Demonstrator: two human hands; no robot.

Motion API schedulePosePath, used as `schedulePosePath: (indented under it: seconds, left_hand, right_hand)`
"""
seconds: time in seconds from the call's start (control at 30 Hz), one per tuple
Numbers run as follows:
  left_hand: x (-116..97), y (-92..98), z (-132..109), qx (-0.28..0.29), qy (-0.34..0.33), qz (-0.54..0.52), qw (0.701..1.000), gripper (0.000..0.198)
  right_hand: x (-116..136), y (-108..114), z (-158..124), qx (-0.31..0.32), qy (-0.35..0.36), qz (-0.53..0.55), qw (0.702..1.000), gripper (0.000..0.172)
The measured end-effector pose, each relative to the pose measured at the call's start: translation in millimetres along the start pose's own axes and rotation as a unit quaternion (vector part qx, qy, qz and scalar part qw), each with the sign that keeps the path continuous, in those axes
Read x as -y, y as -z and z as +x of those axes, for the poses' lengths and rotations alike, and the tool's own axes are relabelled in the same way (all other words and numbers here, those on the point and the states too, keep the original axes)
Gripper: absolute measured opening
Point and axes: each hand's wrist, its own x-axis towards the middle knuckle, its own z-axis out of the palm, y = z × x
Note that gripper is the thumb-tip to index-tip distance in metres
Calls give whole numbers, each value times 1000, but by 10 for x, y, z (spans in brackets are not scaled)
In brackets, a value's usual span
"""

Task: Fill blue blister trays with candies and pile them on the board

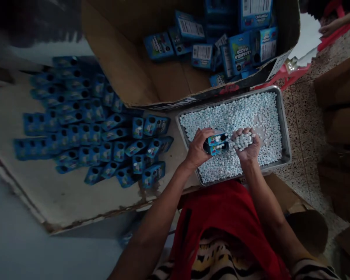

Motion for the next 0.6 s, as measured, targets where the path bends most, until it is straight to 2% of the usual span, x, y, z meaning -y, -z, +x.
schedulePosePath:
  seconds: [0.1, 0.17, 0.27, 0.37, 0.5, 0.6]
  left_hand:
    - [-14, -43, -50, -33, 31, 25, 999, 61]
    - [-15, -62, -81, -56, 71, 4, 996, 64]
    - [17, -60, -118, -62, 105, -48, 991, 73]
    - [42, -50, -123, -55, 112, -80, 989, 73]
    - [39, -57, -103, -36, 90, -116, 988, 76]
    - [79, -76, -108, -53, 91, -113, 988, 72]
  right_hand:
    - [-70, -265, -139, 88, 43, -67, 993, 31]
    - [-134, -364, -139, 106, 59, -102, 987, 33]
    - [-211, -447, -81, 114, 85, -131, 981, 34]
    - [-251, -512, -39, 151, 109, -157, 970, 32]
    - [-300, -563, -40, 185, 166, -223, 943, 41]
    - [-357, -582, -75, 192, 174, -272, 927, 46]
